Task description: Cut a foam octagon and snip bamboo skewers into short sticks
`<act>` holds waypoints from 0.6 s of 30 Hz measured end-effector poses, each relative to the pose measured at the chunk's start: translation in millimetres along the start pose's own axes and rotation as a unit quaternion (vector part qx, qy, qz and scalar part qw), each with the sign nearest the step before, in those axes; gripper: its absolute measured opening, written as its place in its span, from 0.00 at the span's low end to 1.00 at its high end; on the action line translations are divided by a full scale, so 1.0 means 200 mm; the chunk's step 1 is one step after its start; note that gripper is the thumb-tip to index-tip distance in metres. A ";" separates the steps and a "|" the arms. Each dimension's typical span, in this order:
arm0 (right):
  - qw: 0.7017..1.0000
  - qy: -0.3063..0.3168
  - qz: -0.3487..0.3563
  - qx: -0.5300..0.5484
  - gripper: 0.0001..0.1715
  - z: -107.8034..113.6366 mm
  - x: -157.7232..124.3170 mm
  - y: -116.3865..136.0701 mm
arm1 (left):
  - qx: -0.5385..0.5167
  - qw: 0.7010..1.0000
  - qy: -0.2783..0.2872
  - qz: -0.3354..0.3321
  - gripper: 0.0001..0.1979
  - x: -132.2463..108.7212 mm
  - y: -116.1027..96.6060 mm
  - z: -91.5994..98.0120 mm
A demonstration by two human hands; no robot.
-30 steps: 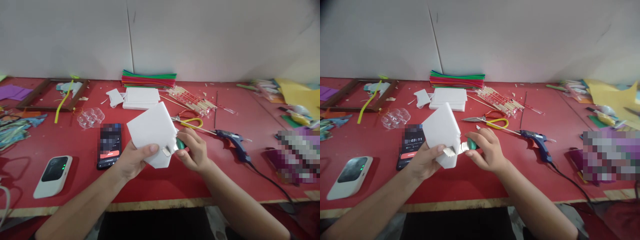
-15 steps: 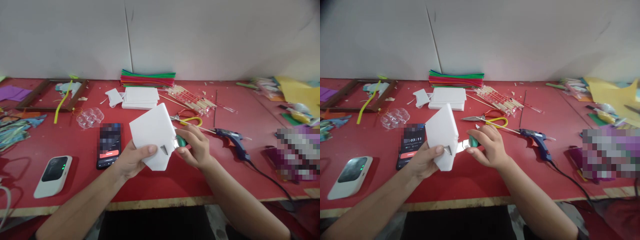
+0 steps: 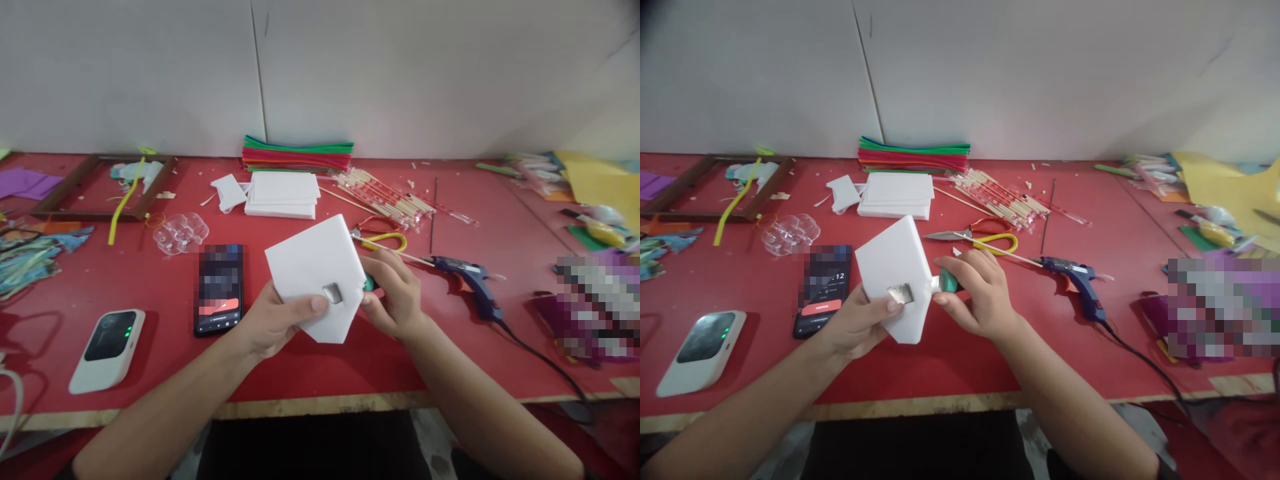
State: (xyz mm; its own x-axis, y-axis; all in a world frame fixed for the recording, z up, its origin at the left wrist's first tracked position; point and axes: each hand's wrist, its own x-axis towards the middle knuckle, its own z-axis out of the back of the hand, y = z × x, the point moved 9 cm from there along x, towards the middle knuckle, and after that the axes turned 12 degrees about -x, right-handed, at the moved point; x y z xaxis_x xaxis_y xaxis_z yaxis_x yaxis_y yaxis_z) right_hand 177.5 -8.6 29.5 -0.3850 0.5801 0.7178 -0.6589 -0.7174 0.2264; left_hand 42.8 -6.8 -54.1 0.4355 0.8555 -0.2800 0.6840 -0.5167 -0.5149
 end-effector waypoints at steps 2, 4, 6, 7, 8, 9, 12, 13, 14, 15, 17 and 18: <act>1.000 -0.002 -0.002 0.001 0.19 0.00 0.00 0.00 | -0.003 1.000 -0.004 0.005 0.18 0.00 0.01 -0.01; 1.000 -0.004 -0.002 0.001 0.19 0.00 0.00 0.00 | -0.004 1.000 -0.004 0.007 0.18 0.00 0.01 -0.01; 1.000 -0.005 0.000 0.002 0.19 0.00 0.00 0.00 | -0.001 1.000 -0.001 0.008 0.17 0.00 0.02 -0.01; 1.000 -0.005 0.000 0.003 0.19 0.00 0.00 0.00 | 0.000 1.000 0.001 0.009 0.17 0.00 0.02 -0.01; 1.000 -0.006 0.000 0.004 0.19 0.00 0.00 0.00 | -0.001 1.000 0.003 0.011 0.17 0.00 0.02 -0.01; 1.000 -0.006 0.000 0.004 0.20 0.00 0.00 0.00 | -0.004 1.000 0.006 0.014 0.17 0.00 0.03 -0.01; 1.000 -0.007 -0.002 0.000 0.21 -0.01 0.00 0.00 | -0.013 1.000 0.014 0.022 0.17 0.00 0.04 -0.02; 1.000 -0.008 -0.003 -0.004 0.21 -0.01 0.00 0.00 | -0.016 0.999 0.014 0.024 0.16 0.00 0.05 -0.02; 1.000 -0.008 -0.002 -0.009 0.21 -0.01 0.00 0.00 | -0.017 0.999 0.014 0.027 0.16 0.00 0.05 -0.02; 1.000 -0.009 -0.001 -0.012 0.22 -0.01 0.00 0.00 | -0.017 0.999 0.013 0.029 0.16 0.00 0.05 -0.02; 1.000 -0.009 0.000 -0.016 0.22 -0.02 0.00 0.00 | -0.018 0.999 0.013 0.036 0.16 0.01 0.05 -0.02; 1.000 -0.010 0.001 -0.015 0.22 -0.02 0.00 0.00 | -0.018 0.999 0.015 0.040 0.17 0.00 0.05 -0.02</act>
State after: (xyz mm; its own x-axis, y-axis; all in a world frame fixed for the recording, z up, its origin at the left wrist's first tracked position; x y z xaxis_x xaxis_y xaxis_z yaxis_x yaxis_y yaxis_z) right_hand 175.9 -6.9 26.8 -0.3736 0.5717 0.7305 -0.6779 -0.7058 0.2056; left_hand 52.7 -11.8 -57.2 0.5063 0.8106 -0.2943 0.6666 -0.5844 -0.4628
